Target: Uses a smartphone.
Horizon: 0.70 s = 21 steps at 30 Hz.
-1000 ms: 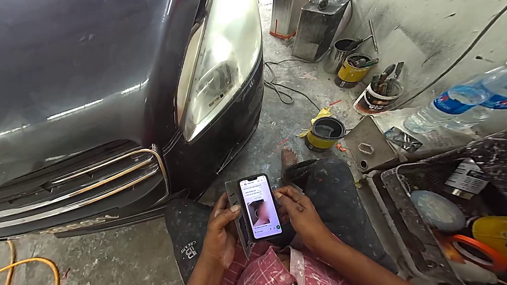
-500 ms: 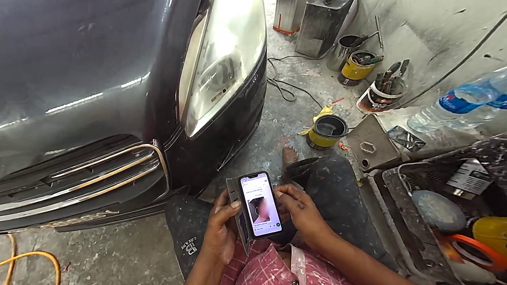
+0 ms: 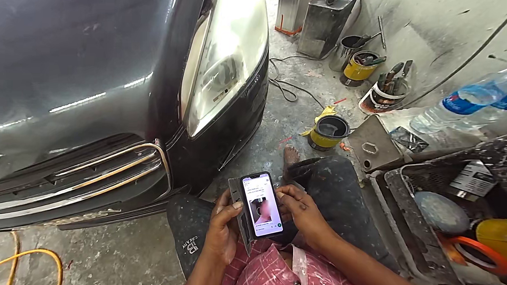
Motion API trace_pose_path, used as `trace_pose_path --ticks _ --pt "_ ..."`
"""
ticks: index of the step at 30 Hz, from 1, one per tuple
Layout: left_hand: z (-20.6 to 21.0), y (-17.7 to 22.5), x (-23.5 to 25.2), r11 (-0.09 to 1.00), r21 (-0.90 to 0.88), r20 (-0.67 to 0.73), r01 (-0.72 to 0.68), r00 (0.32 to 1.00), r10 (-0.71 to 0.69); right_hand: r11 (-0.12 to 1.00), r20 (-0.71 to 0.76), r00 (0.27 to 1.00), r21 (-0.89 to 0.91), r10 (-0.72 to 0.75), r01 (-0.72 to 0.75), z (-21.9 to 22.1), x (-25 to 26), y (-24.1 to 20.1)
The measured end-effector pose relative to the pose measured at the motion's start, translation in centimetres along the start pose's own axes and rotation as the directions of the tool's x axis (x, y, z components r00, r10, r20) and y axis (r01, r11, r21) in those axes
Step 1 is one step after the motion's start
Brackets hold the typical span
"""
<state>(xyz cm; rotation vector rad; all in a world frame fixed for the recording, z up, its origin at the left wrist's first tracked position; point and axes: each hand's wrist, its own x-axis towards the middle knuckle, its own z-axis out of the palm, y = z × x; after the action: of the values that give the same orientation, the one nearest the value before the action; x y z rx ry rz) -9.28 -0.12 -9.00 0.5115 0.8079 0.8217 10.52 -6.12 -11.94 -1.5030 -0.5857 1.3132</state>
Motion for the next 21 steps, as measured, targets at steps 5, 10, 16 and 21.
trace_pose_path --ticks 5,10,16,21 --pt "-0.01 -0.01 -0.02 1.000 0.025 -0.003 -0.007 1.000 0.007 1.000 0.000 1.000 -0.010 0.009 -0.009 0.04 -0.12 -0.23" --pt "-0.12 -0.03 -0.10 0.999 0.033 0.000 -0.004 1.000 0.004 1.000 -0.011 1.000 -0.008 0.009 -0.009 0.13 -0.41 -0.38" --pt "-0.19 -0.17 -0.13 0.999 0.049 0.008 -0.004 1.000 0.004 1.000 -0.007 1.000 -0.020 -0.004 0.004 -0.02 -0.37 -0.14" --pt "0.00 -0.15 -0.18 0.998 0.057 -0.004 0.000 1.000 0.000 1.000 0.001 1.000 -0.026 0.009 -0.009 -0.14 -0.33 -0.26"
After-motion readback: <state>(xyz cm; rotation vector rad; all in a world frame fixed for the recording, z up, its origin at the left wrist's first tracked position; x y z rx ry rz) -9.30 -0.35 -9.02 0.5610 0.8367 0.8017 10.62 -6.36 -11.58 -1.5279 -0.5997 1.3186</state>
